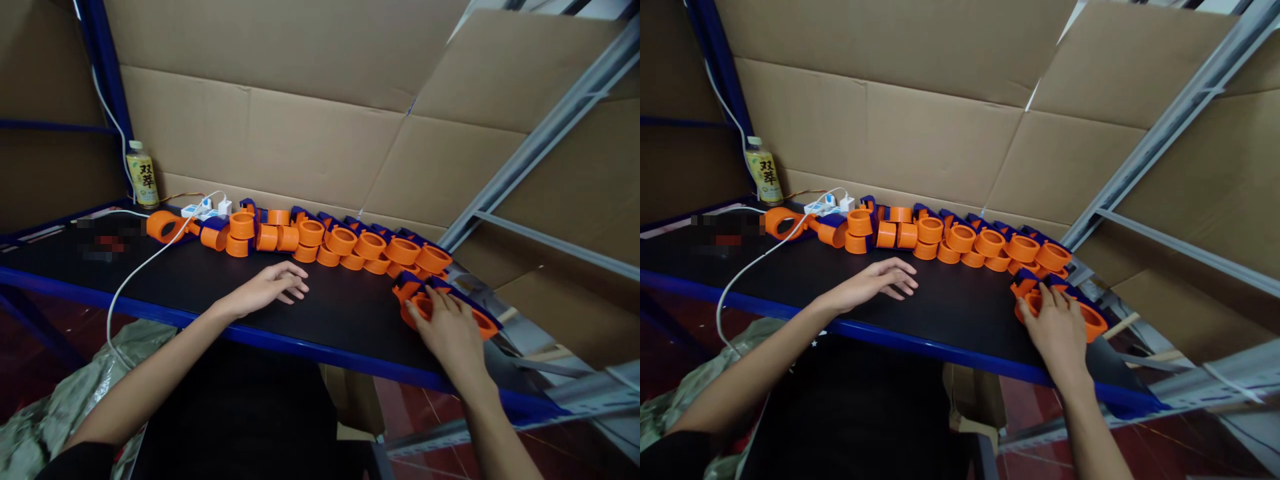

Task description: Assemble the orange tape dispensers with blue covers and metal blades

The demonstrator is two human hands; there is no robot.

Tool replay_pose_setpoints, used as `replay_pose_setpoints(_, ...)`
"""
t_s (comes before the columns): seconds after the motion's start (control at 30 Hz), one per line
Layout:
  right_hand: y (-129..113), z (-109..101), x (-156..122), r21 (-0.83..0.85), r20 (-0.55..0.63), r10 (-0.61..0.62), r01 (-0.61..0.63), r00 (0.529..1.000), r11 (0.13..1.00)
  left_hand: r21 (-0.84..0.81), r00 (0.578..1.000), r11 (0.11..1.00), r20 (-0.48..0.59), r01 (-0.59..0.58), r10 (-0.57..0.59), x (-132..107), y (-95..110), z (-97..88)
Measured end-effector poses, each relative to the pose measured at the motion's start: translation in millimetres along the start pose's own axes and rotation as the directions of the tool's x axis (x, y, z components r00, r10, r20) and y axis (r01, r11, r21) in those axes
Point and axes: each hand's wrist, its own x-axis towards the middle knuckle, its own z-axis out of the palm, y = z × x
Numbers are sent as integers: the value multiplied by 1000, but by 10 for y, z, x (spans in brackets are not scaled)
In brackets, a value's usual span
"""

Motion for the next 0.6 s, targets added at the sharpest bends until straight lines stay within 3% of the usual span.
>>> replay_pose_setpoints(0.17,96,89,-10,42,-93,-26,30,995,999,118,996,992,82,-48,38,3,-23,-38)
replay_pose_setpoints(0.37,41,52,-23,34,-128,-57,62,990,997,172,993,980,79,-101,89,-52,41,-45)
replay_pose_setpoints(0.5,-104,2,-56,146,-194,-94,124,976,981,236,985,956,50,-172,165,-241,303,-41)
replay_pose_setpoints(0.6,-258,-35,-131,314,-199,-188,244,962,917,404,966,887,-30,-222,255,-519,571,-110)
